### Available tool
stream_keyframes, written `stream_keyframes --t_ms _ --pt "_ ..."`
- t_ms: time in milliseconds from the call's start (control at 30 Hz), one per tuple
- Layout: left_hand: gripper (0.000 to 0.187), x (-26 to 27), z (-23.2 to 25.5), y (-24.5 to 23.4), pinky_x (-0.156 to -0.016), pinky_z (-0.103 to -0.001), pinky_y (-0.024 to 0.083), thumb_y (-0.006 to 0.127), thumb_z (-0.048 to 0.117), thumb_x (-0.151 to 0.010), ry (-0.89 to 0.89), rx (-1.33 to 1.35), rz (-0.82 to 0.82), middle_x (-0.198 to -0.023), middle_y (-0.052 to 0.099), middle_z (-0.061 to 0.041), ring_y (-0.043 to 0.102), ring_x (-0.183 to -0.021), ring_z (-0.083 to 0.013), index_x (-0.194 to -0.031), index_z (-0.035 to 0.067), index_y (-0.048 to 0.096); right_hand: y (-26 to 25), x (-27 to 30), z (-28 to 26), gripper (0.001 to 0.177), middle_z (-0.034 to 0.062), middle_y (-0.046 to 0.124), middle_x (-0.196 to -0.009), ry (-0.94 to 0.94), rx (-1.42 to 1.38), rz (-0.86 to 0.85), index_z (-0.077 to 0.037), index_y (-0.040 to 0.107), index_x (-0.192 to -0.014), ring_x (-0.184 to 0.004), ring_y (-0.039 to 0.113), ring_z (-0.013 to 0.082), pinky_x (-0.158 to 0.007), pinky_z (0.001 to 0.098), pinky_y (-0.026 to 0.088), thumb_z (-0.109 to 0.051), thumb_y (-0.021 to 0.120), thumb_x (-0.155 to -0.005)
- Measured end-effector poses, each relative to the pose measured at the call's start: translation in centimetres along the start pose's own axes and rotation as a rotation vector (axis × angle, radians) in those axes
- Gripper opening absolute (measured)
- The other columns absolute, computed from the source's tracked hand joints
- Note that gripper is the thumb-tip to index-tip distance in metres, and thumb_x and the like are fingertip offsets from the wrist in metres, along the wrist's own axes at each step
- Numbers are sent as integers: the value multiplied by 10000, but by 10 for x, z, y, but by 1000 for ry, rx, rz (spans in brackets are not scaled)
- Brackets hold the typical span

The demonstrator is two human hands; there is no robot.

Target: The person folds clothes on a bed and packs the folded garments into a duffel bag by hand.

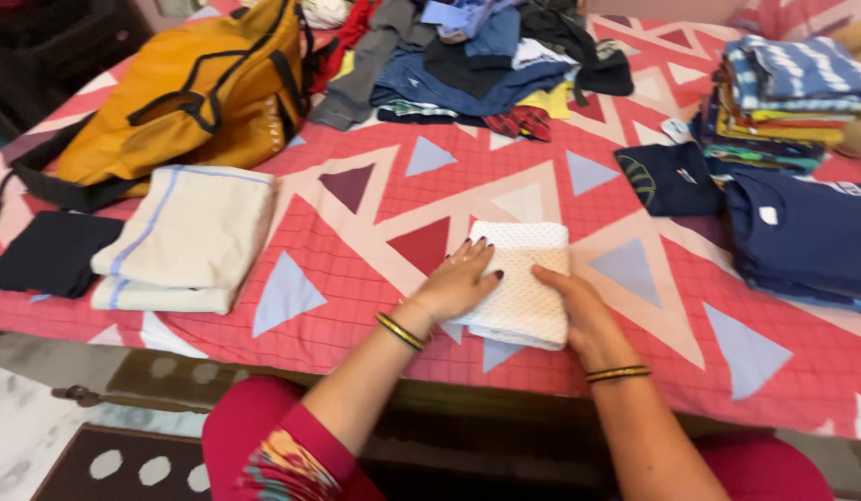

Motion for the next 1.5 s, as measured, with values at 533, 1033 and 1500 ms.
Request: stream_keyframes --t_ms 533,1033,1500 --pt "814 -6 -267 -317 -1147 -589 286 870 355 -715 -559 -990 697 -1544 419 -265 355 -1444 -434 -1373 -5 553 66 -159 -15 506 205 668 -1265 -142 77 -5 67 536 -1372 -1097 676 316 -919 432 565 -173 656 -942" --pt "60 -38 -413 -355 -718 -423 571 686 90 -923 -513 -1130 774 -923 725 -141 720 -846 -324 -923 124 736 81 -138 -23 579 234 633 -1340 -9 -13 -32 50 465 -1430 -1175 655 311 -965 426 559 -191 613 -926" --pt "127 -213 -165 -333 -668 -481 520 670 3 -810 245 -842 1091 -818 673 -158 654 -774 -372 -895 91 706 0 -156 -37 487 160 673 -1262 -278 -449 229 -21 559 -1349 -1101 684 326 -951 469 573 -148 634 -886"
Point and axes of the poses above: each hand's wrist, its own x-axis away from the middle knuckle, its own y-axis out of the palm, z = x × y, the point moved 4 cm from there along -x, towards the middle knuckle
